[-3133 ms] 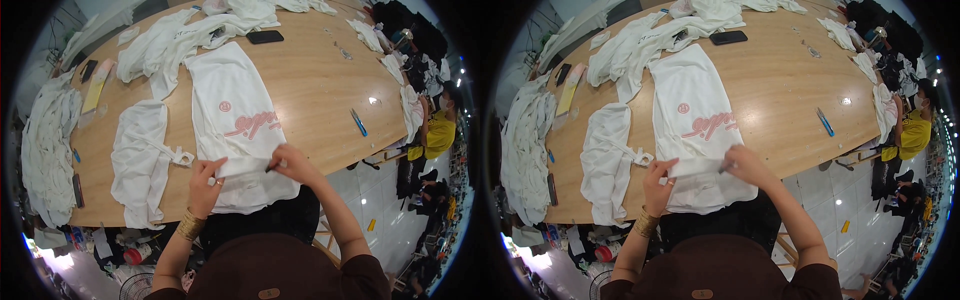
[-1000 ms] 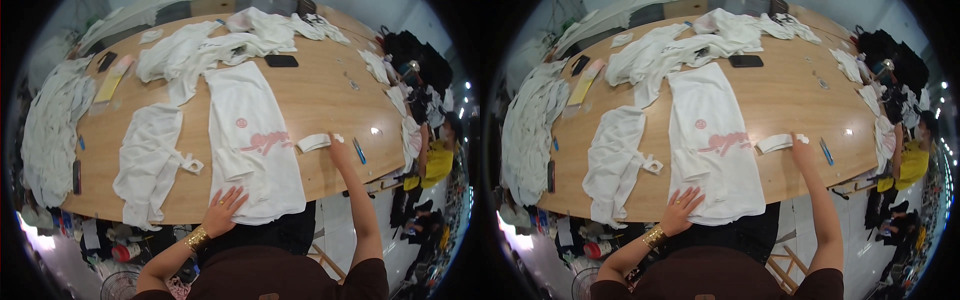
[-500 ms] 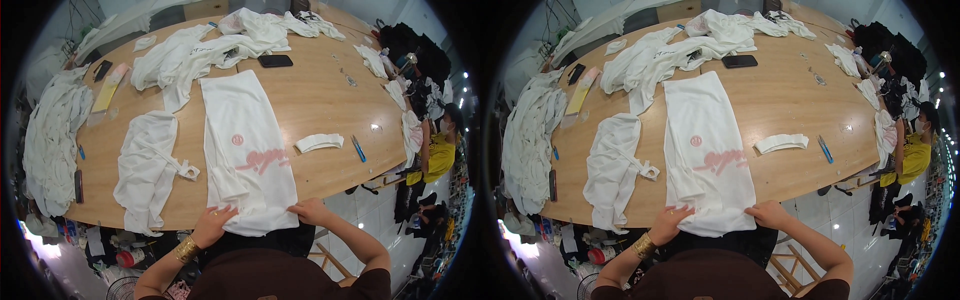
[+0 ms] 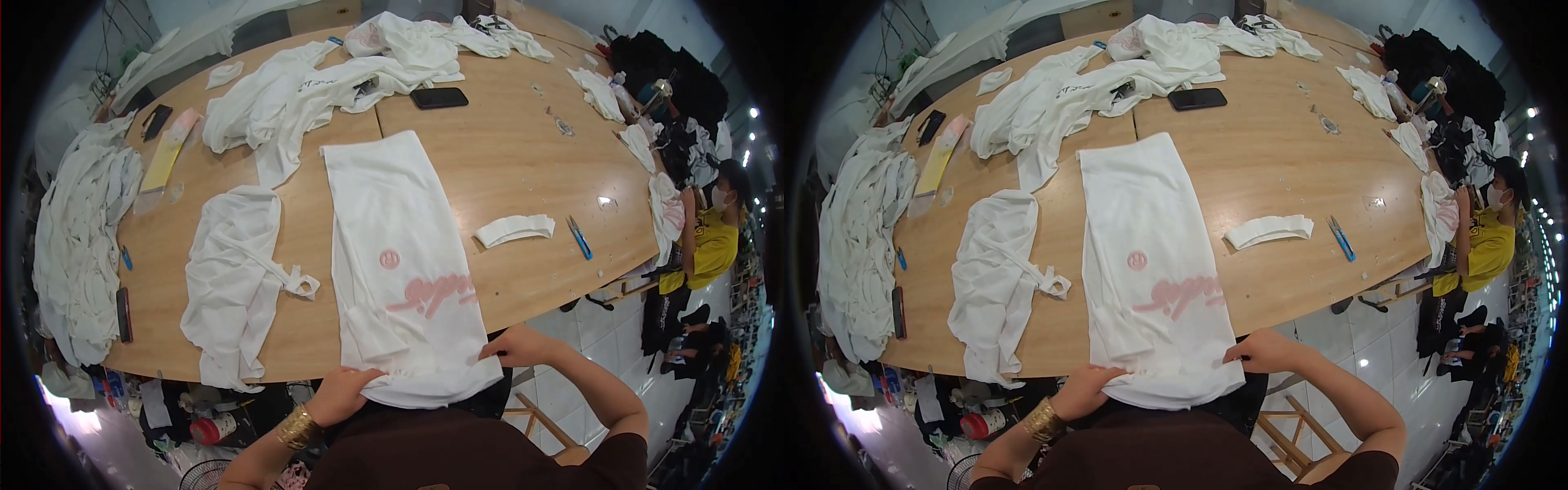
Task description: Trimming loose threads from white t-shirts with a clipper and folding them on a work table.
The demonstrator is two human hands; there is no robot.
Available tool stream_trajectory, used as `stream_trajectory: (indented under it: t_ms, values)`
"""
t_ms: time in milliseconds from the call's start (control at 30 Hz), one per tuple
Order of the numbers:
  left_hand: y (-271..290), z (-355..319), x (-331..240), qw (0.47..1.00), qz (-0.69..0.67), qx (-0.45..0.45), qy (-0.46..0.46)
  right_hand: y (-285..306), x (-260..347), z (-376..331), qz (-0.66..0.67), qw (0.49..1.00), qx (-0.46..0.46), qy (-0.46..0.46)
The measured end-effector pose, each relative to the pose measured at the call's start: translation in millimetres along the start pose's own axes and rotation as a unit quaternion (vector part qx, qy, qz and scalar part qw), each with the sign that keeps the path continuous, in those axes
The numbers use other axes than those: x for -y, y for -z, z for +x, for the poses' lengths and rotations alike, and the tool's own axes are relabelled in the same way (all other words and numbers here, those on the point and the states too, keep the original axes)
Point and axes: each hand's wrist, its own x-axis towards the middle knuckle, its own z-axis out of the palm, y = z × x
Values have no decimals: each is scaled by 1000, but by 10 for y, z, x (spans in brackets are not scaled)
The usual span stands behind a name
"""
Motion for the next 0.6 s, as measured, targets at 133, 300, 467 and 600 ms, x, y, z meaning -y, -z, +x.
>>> stream_trajectory:
  t_ms: [133, 300, 467, 600]
  values:
    - [569, 35, -45, 979, -188, -32, -67, 578, 97, 158, 173, 985, -19, -18]
    - [1769, 871, 201, 978, -70, -186, -70, 1311, -215, 1111, 179, 956, -227, -49]
    - [2045, 1658, 933, 779, 318, -540, 19, 1349, -491, 2128, 38, 894, -436, -92]
    - [1536, 1813, 619, 823, 211, -528, -7, 1032, -266, 2220, -93, 879, -449, -127]
